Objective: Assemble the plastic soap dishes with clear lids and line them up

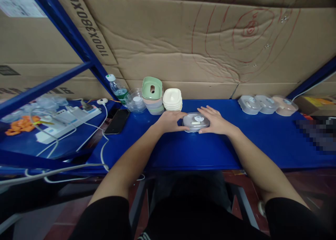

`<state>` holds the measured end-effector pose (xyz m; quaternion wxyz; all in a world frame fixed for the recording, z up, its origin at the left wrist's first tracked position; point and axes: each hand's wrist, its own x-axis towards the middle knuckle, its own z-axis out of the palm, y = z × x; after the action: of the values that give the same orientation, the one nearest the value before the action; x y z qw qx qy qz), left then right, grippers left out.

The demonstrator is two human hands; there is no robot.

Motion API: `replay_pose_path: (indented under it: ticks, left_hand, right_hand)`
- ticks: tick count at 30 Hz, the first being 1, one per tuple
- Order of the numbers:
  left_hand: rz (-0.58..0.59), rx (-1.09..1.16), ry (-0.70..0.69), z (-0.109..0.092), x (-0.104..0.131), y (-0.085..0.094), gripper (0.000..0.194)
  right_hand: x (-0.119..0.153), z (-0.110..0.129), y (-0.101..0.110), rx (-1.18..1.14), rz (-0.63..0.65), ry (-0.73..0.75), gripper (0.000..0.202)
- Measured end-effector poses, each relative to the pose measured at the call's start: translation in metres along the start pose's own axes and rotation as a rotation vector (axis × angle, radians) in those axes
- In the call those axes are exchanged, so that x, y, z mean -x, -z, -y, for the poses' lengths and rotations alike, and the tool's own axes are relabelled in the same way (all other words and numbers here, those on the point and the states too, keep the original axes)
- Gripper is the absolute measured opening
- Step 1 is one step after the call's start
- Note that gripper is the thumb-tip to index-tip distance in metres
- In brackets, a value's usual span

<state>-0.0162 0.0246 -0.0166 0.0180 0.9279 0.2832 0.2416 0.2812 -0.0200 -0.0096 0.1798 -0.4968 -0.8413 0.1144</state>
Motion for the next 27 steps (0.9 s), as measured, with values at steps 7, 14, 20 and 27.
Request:
replay_pose_path:
  ticks: [7,14,20,27]
  left_hand:
    - [-0.025,-0.051,-0.004,0.006,0.001,-0.004,0.063]
    - [-0.218,-0.117,-0.097,-0.001,-0.001,-0.001,0.043]
    - [-0.403,-0.224,-0.251,-0.017,-0.006,-0.002,0.047]
    - [-0.519,-0.252,-0.233,0.009,-0.002,0.011,0.044]
  right_hand:
    - [-0.006,-0.006,-0.012,-0.224,-0.155,0.073,0.094]
    - [-0.001,0.001,-0.008,-0.494,-0.576,-0.045,0.073]
    - [-0.001,0.011,0.0,-0.812,-0.68,-0.175,0.055]
    - [-0.005,0.011,0.001,-0.995,-0.54,-0.032,0.07]
